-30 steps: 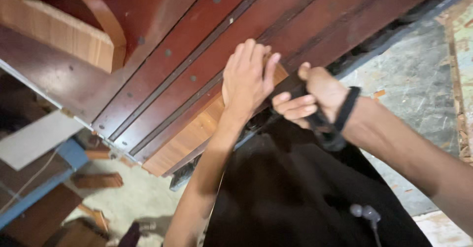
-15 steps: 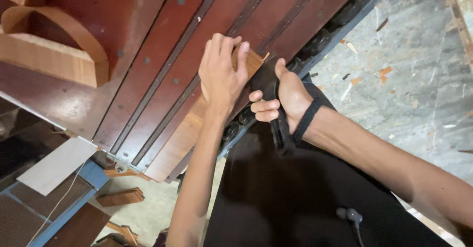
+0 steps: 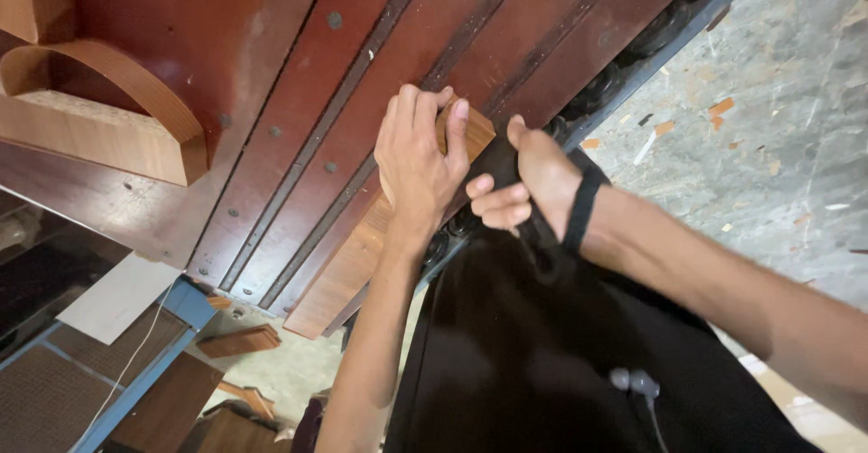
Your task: The person sands a long wooden plank on a workbench using a sanding block. They repeatedly rub the block along the length of the plank, flip it over, and continue sanding different sections.
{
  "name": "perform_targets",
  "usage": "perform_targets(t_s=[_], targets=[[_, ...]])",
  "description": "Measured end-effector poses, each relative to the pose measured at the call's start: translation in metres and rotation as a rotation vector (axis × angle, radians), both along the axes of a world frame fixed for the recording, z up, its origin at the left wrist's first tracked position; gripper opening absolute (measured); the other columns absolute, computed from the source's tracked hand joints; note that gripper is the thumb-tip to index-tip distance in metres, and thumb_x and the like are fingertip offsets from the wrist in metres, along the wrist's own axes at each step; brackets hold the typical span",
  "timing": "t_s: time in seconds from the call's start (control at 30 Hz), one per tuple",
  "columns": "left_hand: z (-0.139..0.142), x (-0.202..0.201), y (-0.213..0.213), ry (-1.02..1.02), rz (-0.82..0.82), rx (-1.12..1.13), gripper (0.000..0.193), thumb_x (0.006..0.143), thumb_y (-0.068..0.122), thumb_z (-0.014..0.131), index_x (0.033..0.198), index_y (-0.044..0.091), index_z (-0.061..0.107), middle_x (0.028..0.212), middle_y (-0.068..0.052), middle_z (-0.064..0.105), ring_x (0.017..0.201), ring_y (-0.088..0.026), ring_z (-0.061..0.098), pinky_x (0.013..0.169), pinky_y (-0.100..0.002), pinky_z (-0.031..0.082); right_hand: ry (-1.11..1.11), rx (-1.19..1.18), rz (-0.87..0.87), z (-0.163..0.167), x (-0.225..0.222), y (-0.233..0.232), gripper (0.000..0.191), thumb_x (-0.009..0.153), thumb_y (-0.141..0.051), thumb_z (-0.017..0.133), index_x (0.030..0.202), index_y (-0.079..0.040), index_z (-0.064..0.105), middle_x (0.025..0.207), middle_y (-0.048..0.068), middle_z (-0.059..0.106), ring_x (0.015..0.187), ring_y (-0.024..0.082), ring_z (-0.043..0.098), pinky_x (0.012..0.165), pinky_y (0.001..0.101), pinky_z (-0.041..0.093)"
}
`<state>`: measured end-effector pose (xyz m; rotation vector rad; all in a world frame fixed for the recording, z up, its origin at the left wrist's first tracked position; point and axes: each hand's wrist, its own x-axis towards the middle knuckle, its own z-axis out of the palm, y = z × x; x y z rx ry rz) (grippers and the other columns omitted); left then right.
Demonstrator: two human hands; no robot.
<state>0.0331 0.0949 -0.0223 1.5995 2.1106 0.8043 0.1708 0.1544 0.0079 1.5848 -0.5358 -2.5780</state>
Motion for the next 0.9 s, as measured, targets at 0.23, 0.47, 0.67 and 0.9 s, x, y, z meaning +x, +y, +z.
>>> perform_targets(t_s=[0.23, 0.47, 0.67, 0.9], targets=[[0.003, -0.001, 0.0, 0.045, -0.03, -0.05, 0.016, 0.104, 0.023, 0.067, 0.107, 0.007, 0.065, 0.106, -0.009, 0.06, 0.102, -0.029, 0.062, 0.084, -0.042, 0.051, 0.119, 0.027, 0.066, -0.005, 0.018, 0.008, 0.062, 0.106, -0.06, 0.013, 0.099, -0.007, 0.043, 0.067, 0.003, 0.046, 0.035, 0.005, 0.028, 0.027, 0.0186, 0.025], [0.004, 0.003, -0.016, 0.331, -0.378, 0.195, 0.039, 0.086, 0.035, 0.071, 0.114, 0.008, 0.065, 0.129, -0.013, 0.056, 0.119, -0.033, 0.052, 0.095, -0.05, 0.044, 0.16, 0.279, -0.095, 0.023, 0.081, -0.009, 0.06, 0.109, -0.062, 0.016, 0.105, -0.009, 0.042, 0.077, 0.0, 0.046, 0.041, 0.0, 0.031, 0.033, 0.0139, 0.031], [-0.008, 0.011, -0.015, 0.365, -0.371, -0.031, 0.021, 0.098, 0.024, 0.072, 0.113, 0.01, 0.065, 0.13, -0.009, 0.06, 0.132, -0.033, 0.051, 0.101, -0.045, 0.045, -0.259, 1.22, 0.666, 0.031, 0.152, -0.019, 0.066, 0.108, -0.059, 0.04, 0.144, -0.004, 0.038, 0.084, 0.018, 0.065, 0.06, 0.019, 0.06, 0.054, 0.0329, 0.051], [0.029, 0.063, -0.034, -0.081, -0.259, 0.144, 0.048, 0.093, 0.032, 0.072, 0.129, 0.003, 0.059, 0.133, -0.012, 0.058, 0.124, -0.03, 0.056, 0.1, -0.043, 0.048, -0.582, 1.921, 1.376, 0.033, 0.147, -0.044, 0.105, 0.077, -0.058, 0.08, 0.153, 0.001, 0.039, 0.129, 0.032, 0.064, 0.101, 0.043, 0.07, 0.083, 0.0476, 0.057]])
